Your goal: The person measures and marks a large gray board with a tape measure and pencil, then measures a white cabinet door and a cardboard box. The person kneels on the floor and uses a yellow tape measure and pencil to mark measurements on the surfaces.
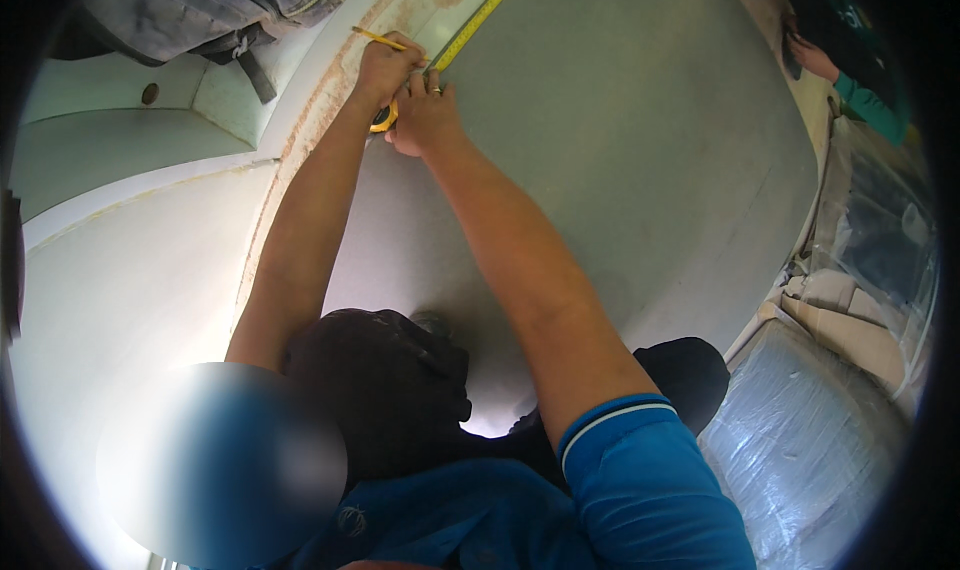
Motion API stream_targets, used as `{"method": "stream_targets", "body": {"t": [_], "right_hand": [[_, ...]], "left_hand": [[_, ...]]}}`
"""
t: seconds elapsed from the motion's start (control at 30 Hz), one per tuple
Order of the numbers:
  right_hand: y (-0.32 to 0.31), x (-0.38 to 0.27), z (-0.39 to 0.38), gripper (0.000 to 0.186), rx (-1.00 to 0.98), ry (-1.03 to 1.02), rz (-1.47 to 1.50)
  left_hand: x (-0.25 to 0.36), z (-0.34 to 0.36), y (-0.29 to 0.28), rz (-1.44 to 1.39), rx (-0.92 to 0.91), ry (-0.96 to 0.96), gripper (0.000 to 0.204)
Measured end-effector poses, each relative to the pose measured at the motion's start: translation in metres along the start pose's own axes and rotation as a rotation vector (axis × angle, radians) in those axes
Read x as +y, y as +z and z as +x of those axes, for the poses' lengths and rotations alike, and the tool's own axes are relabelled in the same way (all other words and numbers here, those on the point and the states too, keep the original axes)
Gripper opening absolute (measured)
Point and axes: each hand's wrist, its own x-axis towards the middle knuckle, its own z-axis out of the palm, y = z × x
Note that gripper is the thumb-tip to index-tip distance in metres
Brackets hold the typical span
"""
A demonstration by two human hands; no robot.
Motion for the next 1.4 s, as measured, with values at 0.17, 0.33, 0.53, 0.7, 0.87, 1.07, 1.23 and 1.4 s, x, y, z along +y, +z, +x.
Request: {"method": "stream_targets", "body": {"t": [0.17,0.33,0.53,0.7,0.87,1.07,1.23,1.4], "right_hand": [[0.007,0.011,-0.004,0.070,0.035,0.026,0.055],[-0.001,0.006,-0.008,0.070,0.058,0.002,0.098],[0.010,0.025,-0.014,0.075,0.055,-0.062,0.167],[0.024,0.032,-0.021,0.074,0.115,-0.110,0.184],[0.019,0.023,-0.031,0.065,0.156,-0.121,0.339],[0.027,0.025,-0.044,0.045,0.380,-0.218,0.833],[0.016,0.013,-0.057,0.026,0.622,0.017,1.228],[0.065,0.015,-0.084,0.012,0.356,0.463,2.034]], "left_hand": [[0.028,-0.010,-0.024,-0.102,0.007,-0.094,0.017],[-0.002,-0.044,-0.050,0.449,-0.021,-0.033,0.028],[0.013,-0.078,-0.024,1.083,-0.111,0.175,0.035],[0.022,-0.088,-0.025,1.202,-0.236,0.187,0.033],[0.030,-0.082,-0.035,1.222,-0.348,0.057,0.030],[0.072,-0.093,-0.015,1.404,-0.389,0.025,0.033],[0.098,-0.124,0.009,1.287,-0.248,-0.150,0.039],[0.069,-0.147,0.022,0.943,-0.421,-0.206,0.036]]}}
